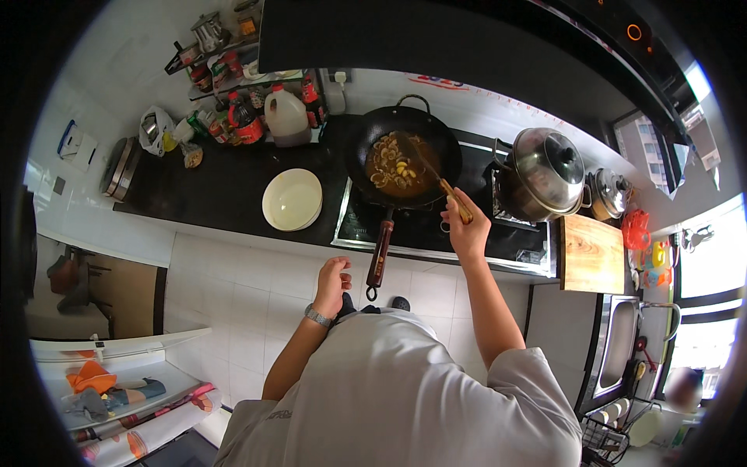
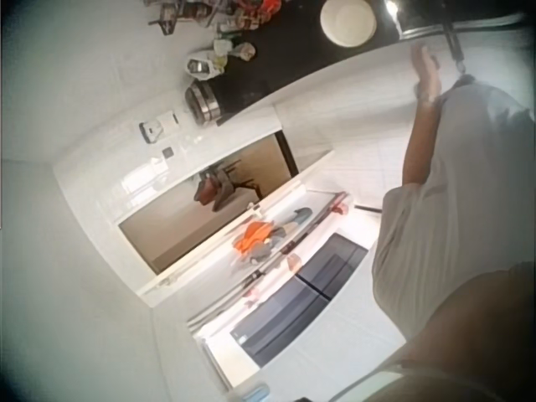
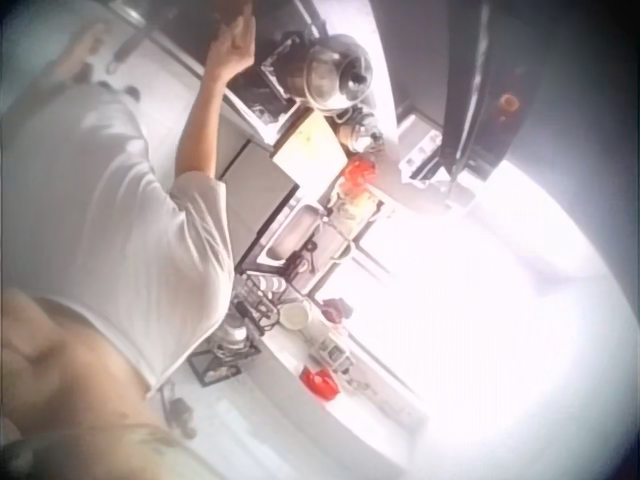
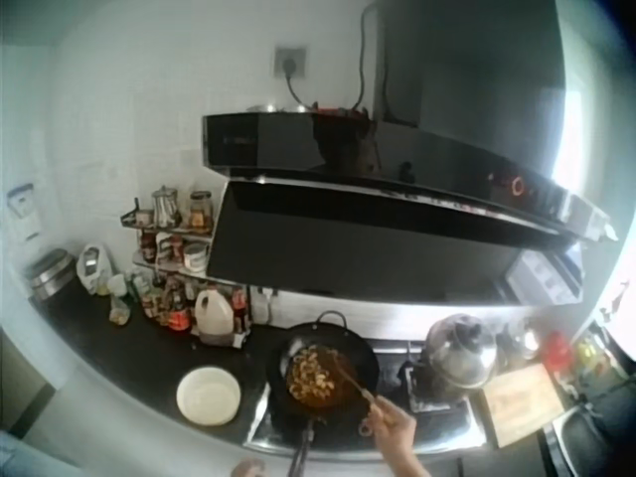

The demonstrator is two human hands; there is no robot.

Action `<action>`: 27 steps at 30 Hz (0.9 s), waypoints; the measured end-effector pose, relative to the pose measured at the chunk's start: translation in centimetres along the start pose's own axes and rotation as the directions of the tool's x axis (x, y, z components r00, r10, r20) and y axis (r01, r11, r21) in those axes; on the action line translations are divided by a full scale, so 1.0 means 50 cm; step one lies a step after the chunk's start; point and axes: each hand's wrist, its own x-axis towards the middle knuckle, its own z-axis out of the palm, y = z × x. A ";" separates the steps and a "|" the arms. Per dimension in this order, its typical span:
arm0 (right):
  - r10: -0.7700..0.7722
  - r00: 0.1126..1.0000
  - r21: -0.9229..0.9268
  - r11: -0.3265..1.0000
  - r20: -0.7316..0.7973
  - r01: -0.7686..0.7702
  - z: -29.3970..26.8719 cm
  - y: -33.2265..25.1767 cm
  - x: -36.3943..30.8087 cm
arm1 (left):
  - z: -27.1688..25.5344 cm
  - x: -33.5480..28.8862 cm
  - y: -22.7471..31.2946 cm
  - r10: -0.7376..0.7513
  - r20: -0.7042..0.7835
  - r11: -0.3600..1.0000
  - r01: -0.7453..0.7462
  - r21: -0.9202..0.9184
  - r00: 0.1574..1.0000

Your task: The person arranges several bowls of prepared food on a dining table, then moves to the kitchen to pour a bowl of stew into a wok on the stove. They stir the contents with a spatula, rinse the empty bowl at the sink, and continue stirring the simmering stew.

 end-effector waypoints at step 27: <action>-0.001 0.997 -0.114 0.993 -0.072 -0.007 -0.017 0.067 -0.021 | -0.002 -0.007 0.008 -0.037 0.051 0.997 0.034 0.066 0.998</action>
